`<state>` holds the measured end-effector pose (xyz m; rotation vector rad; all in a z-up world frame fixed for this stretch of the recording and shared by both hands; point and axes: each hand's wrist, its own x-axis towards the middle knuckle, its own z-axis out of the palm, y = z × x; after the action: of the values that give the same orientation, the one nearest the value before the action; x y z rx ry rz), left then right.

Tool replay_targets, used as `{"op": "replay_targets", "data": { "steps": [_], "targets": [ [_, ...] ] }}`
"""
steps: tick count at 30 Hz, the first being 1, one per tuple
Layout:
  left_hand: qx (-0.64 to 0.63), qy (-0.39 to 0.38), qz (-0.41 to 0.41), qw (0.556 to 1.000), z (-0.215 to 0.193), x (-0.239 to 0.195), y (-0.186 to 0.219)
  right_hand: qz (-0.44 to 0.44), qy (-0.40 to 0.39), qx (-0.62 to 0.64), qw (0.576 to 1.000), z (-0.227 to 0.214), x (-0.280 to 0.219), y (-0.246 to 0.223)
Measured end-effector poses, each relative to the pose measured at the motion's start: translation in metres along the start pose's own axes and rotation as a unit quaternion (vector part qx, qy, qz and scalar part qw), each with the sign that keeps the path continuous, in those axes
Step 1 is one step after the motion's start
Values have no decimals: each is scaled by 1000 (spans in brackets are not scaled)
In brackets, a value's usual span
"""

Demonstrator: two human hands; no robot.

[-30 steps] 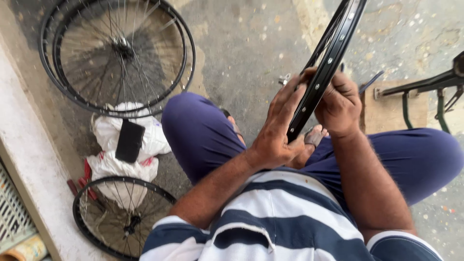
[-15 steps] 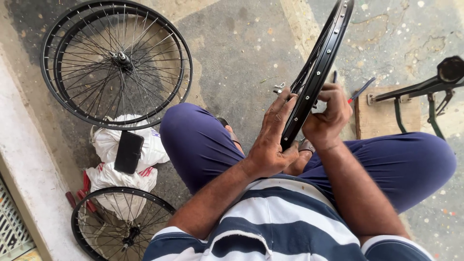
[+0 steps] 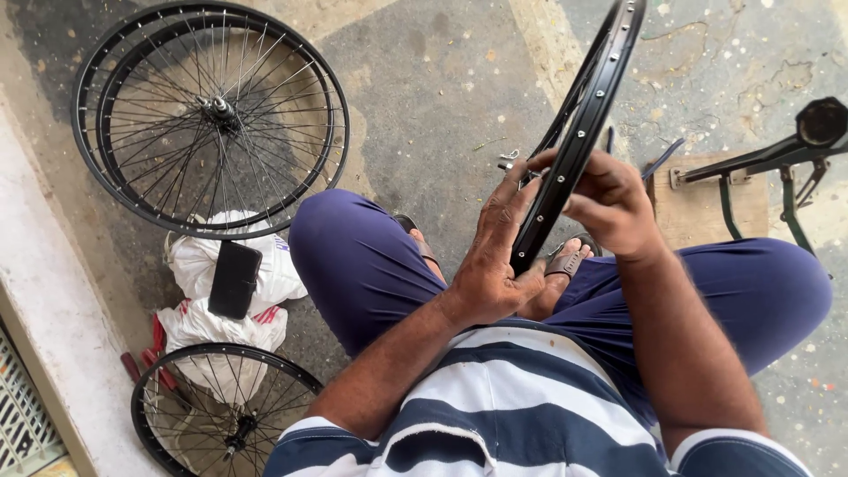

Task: The person sits on the floor and uses a small metal tool to tighten or adjust the nipples on the rim of a bicycle wheel. The person holds the wheel steady with one hand while manipulating the tool with the other, working methodically around the rim.

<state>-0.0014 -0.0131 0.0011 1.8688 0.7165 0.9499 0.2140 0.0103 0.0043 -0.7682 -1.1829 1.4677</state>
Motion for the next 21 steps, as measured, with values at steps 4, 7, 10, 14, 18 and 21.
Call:
{"op": "replay_targets", "data": {
  "steps": [4,7,10,14,18,21],
  "targets": [
    [-5,-6,-1,1000,2,0,-2,-43,269,-559,783,5,-8,36],
    [-4,-10,-5,1000,1,3,1,-221,271,-557,753,1,-5,55],
    [-11,-11,-10,1000,-1,0,4,-147,201,-362,898,-3,-16,52],
    [-14,-8,-4,1000,-4,2,5,-4,128,-22,992,-3,-20,31],
    [-12,-5,-17,1000,0,4,4,75,85,152,982,0,-10,7],
    [-14,0,-14,1000,1,0,5,66,32,62,995,6,-4,-4]
  ]
}}
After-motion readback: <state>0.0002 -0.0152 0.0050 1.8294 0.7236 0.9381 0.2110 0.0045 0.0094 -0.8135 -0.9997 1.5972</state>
